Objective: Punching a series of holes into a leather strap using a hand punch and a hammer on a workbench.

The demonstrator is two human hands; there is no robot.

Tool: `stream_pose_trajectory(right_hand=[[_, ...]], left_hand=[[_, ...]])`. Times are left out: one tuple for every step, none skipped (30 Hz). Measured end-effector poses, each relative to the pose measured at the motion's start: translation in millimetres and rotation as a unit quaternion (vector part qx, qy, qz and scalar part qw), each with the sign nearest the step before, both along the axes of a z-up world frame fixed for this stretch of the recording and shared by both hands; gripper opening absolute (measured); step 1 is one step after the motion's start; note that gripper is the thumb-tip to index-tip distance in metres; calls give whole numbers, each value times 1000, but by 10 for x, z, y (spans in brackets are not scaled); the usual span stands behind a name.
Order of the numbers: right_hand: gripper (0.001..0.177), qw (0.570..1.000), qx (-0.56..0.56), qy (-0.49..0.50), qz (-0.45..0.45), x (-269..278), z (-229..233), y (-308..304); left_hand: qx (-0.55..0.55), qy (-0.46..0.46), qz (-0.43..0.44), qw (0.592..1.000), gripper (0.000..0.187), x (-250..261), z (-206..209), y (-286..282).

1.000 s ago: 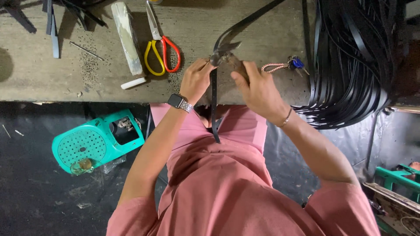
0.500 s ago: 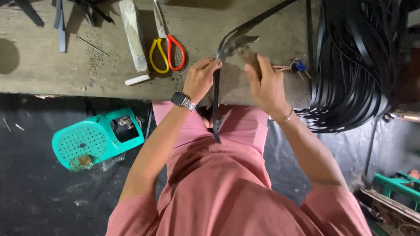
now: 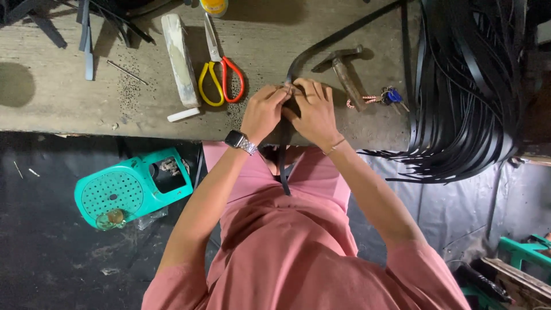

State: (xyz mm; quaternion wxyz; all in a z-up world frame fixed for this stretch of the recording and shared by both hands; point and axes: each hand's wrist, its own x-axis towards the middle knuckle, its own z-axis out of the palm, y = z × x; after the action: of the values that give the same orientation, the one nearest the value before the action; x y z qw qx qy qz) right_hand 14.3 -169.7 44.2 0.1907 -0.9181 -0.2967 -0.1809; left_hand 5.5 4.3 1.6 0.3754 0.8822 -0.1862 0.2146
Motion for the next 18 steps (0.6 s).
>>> stream_pose_trajectory(right_hand=[[47,1000,-3,-10,-4,-9,-29,-4],[46,1000,-6,-21,-9,-19,-58,-7],[46,1000,-6,-18,-9,-34,-10,9],[48,1000,-4,-7,-14,-53,41,26],[51,1000,-4,1,-21,-65,98,32],[51,1000,-5,2,-22,-111,111,27],[51,1000,-7,14,-24,-120,133,36],[51,999,-8,27,-25,-129,157,45],[51,999,-8,26,-26,-137,144,35],[54,999,-15,31,-24,-146,128,26],[58,999,-24,37,-24,-165,112,12],[58,999,-24,38,-25,-192,120,0],[60,998,-23,46,-22,-204,126,-2],[61,998,-21,55,-19,-215,135,-3],[61,998,-21,54,-18,-221,150,-10],[66,998,-24,64,-15,-223,164,-18],[71,997,-27,76,-14,-245,170,-38],[71,997,-27,77,-13,-218,162,-62]], left_hand=[[-21,11,6,1000,9,-18,98,-15],[-42,21,12,999,10,-36,196,-29],[-42,23,12,999,10,-13,201,-5],[-93,63,33,993,18,7,209,19],[-145,101,52,983,28,37,220,33],[-146,101,51,983,28,23,296,2],[-163,117,77,977,24,42,385,-13],[-181,134,103,969,20,59,476,-28],[-180,133,102,969,20,59,490,-17],[-312,157,107,931,23,60,501,-6],[-439,180,108,874,28,52,508,0],[-439,181,107,874,28,49,392,5],[-383,168,94,904,29,47,277,21],[-325,154,81,930,29,45,164,38],[-325,153,82,930,29,3,208,56],[-283,148,52,946,32,-35,250,72],[-241,145,20,959,35,-91,283,76],[-241,145,21,959,35,-134,267,78]])
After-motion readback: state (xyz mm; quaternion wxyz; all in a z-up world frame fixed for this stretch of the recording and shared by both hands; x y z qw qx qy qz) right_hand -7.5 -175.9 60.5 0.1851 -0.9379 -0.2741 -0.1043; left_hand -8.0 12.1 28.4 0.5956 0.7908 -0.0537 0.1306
